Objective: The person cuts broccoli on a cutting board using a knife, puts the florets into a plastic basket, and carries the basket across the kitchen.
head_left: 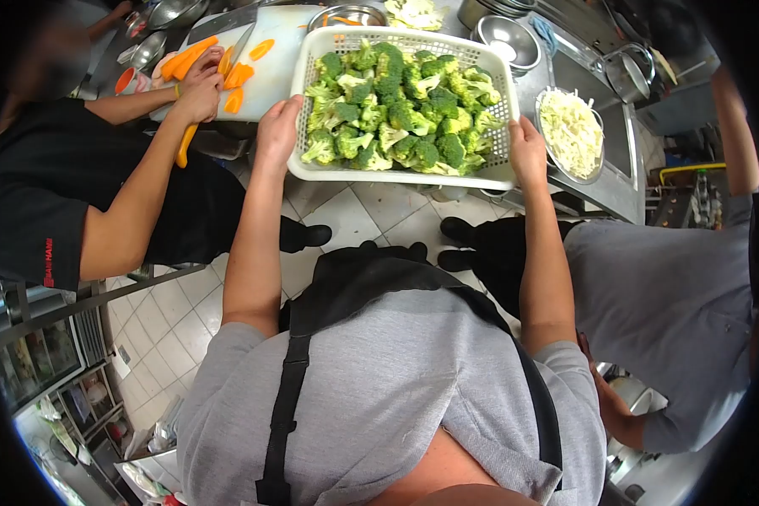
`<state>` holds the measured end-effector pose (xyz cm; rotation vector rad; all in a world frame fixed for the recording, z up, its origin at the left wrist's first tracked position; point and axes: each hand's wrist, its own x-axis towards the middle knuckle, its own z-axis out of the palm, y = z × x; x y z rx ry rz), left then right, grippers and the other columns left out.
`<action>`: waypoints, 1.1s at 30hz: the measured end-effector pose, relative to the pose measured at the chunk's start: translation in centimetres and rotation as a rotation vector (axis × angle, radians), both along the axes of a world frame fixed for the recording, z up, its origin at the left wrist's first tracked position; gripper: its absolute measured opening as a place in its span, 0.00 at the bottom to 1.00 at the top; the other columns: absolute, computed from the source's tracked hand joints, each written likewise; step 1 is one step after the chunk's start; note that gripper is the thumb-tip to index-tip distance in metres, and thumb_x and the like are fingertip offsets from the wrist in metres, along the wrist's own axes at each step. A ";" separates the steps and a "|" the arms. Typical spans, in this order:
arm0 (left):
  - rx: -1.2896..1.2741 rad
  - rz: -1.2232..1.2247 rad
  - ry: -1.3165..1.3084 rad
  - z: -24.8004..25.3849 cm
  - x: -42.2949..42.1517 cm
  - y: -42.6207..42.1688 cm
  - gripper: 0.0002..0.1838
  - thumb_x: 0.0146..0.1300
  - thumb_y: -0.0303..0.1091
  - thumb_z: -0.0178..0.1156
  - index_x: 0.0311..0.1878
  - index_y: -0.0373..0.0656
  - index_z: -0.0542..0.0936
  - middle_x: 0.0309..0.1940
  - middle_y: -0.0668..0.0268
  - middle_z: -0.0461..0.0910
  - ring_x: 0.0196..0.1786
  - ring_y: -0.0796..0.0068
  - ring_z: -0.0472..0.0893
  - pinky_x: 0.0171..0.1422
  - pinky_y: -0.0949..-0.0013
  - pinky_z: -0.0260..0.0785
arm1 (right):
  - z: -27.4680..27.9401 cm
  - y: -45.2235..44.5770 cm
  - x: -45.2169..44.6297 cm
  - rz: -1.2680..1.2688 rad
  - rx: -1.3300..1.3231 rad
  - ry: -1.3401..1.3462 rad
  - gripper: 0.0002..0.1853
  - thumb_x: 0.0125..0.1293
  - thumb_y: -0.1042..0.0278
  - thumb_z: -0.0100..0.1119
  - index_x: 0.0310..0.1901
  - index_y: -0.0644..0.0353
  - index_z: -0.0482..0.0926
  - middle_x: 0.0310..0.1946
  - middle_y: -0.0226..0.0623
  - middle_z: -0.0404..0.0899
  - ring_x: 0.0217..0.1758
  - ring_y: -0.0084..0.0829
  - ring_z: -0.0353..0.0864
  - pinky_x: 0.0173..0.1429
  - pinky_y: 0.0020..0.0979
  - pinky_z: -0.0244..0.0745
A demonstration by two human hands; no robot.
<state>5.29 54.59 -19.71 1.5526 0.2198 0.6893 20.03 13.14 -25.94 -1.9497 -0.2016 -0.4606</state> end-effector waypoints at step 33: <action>0.017 0.000 0.044 -0.2 -0.5 -0.2 0.23 0.79 0.45 0.62 0.61 0.32 0.82 0.48 0.63 0.88 0.46 0.78 0.86 0.53 0.72 0.77 | -0.9 0.0 1.3 0.012 0.038 -0.036 0.29 0.79 0.50 0.54 0.67 0.67 0.80 0.45 0.50 0.89 0.49 0.41 0.88 0.59 0.38 0.78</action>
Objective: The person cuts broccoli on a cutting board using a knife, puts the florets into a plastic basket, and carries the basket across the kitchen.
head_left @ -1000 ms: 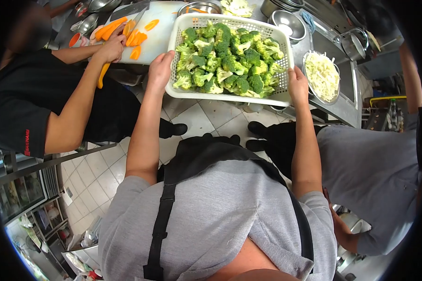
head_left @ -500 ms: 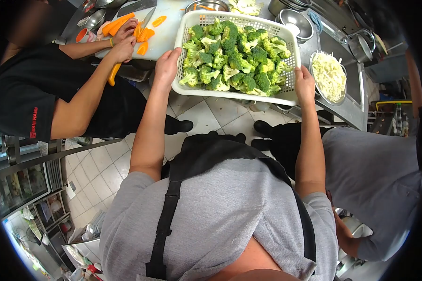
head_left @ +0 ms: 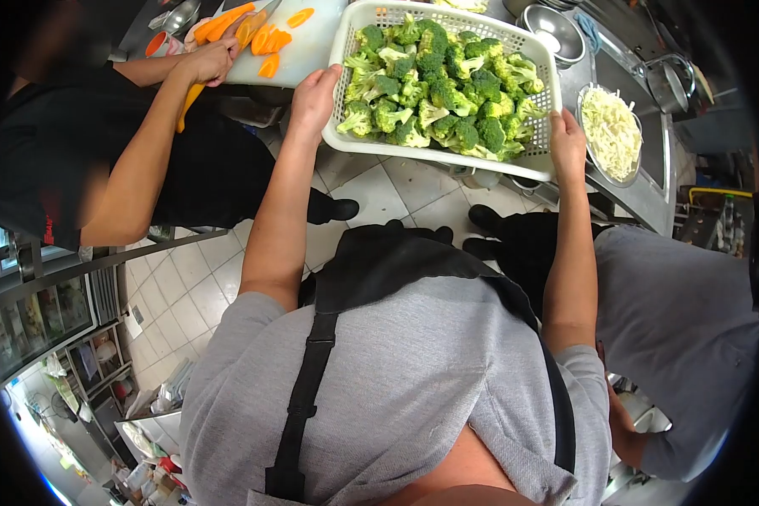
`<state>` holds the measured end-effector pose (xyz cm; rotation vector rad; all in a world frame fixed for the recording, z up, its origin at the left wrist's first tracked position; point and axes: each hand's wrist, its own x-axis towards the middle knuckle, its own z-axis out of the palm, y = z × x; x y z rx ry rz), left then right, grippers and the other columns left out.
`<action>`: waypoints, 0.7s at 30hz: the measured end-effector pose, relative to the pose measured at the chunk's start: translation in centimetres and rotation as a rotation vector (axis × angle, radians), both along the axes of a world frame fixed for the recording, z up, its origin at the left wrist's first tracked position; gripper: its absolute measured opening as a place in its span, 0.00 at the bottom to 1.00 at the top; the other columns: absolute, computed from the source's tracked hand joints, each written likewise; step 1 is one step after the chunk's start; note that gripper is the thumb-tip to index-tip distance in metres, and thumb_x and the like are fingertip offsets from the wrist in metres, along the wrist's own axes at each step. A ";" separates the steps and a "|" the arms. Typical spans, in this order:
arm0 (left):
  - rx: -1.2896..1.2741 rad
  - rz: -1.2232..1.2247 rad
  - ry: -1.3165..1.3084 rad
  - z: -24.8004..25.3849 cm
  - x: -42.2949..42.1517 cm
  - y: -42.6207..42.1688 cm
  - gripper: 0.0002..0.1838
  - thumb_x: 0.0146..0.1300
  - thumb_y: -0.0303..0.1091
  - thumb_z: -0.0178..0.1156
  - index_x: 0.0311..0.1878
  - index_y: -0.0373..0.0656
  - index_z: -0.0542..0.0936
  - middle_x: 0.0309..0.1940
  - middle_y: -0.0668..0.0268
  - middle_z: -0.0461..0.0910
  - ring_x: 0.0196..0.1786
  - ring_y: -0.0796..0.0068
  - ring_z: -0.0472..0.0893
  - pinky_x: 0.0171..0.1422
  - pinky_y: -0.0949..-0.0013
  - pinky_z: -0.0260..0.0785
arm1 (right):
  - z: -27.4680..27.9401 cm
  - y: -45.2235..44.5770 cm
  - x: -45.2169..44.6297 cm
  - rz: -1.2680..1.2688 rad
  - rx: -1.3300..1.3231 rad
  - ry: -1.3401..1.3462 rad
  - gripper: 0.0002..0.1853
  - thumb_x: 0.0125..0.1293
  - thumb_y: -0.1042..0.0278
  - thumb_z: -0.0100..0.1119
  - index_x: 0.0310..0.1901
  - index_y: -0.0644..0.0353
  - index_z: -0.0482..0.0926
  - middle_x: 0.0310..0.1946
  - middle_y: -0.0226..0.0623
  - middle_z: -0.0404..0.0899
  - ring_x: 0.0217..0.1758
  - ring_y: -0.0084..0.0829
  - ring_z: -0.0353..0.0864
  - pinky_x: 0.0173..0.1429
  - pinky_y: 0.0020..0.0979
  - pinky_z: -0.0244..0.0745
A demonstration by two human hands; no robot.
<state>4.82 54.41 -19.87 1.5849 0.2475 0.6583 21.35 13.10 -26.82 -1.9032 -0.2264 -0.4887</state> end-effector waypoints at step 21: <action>0.038 0.032 -0.085 -1.0 0.8 0.1 0.20 0.76 0.48 0.64 0.43 0.36 0.85 0.34 0.70 0.83 0.37 0.79 0.77 0.46 0.68 0.73 | -0.7 -0.8 0.5 0.044 -0.040 -0.080 0.23 0.82 0.57 0.52 0.62 0.69 0.82 0.39 0.46 0.86 0.40 0.33 0.80 0.52 0.36 0.76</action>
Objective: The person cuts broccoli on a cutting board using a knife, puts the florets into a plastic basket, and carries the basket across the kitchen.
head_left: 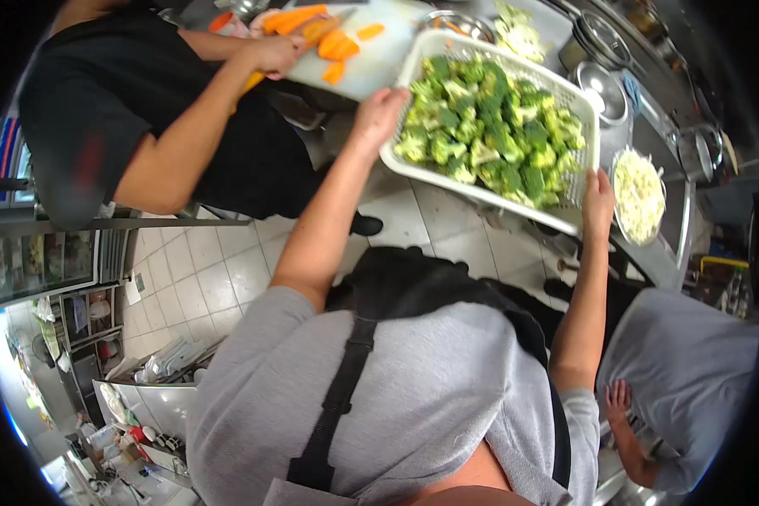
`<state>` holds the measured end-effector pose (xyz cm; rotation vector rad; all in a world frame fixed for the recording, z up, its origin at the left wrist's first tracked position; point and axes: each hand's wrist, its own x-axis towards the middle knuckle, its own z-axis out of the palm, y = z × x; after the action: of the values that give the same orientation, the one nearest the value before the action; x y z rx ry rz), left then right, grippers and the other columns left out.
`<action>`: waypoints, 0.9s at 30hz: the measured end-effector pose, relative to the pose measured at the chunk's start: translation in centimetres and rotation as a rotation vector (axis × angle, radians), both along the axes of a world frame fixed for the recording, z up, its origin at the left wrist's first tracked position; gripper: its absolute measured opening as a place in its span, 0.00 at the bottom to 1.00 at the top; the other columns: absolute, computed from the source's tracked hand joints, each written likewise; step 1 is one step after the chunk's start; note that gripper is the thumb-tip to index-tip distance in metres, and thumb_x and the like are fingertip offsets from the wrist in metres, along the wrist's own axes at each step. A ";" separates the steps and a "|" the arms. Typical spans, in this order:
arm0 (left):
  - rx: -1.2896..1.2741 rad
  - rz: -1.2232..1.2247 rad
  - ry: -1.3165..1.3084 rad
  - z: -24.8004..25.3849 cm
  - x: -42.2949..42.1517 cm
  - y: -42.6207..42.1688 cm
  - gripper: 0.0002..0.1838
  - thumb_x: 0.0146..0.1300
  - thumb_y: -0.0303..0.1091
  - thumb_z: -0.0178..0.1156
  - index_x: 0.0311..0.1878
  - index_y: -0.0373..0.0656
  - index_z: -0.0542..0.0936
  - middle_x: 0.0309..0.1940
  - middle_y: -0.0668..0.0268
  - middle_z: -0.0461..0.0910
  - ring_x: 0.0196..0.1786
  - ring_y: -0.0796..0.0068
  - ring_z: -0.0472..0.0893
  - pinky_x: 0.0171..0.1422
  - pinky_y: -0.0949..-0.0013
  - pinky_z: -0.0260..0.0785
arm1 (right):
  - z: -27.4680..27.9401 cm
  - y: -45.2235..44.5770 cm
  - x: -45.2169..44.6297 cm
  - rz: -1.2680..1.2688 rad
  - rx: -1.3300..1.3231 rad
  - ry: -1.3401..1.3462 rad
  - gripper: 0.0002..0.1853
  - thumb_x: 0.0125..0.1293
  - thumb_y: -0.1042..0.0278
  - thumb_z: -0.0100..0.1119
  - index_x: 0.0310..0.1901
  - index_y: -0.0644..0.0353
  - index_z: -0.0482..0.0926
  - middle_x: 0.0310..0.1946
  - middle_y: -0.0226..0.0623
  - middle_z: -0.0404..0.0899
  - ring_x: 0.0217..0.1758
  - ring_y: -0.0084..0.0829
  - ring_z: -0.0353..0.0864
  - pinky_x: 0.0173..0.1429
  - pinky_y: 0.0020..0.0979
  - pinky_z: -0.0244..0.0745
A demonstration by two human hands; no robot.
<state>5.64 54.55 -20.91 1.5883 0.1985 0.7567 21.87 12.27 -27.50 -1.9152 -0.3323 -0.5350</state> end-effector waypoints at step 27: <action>0.360 0.308 0.080 -18.1 -17.3 -16.6 0.30 0.70 0.56 0.72 0.20 0.45 0.77 0.16 0.71 0.73 0.23 0.78 0.64 0.29 0.60 0.60 | -23.9 -15.0 -22.7 0.085 0.347 0.213 0.27 0.74 0.68 0.64 0.73 0.56 0.74 0.55 0.47 0.88 0.54 0.40 0.88 0.61 0.34 0.80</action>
<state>-11.62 37.99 -39.01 1.9580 0.3888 1.0089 -0.78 -2.76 -51.37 -1.5961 -0.1690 -0.3048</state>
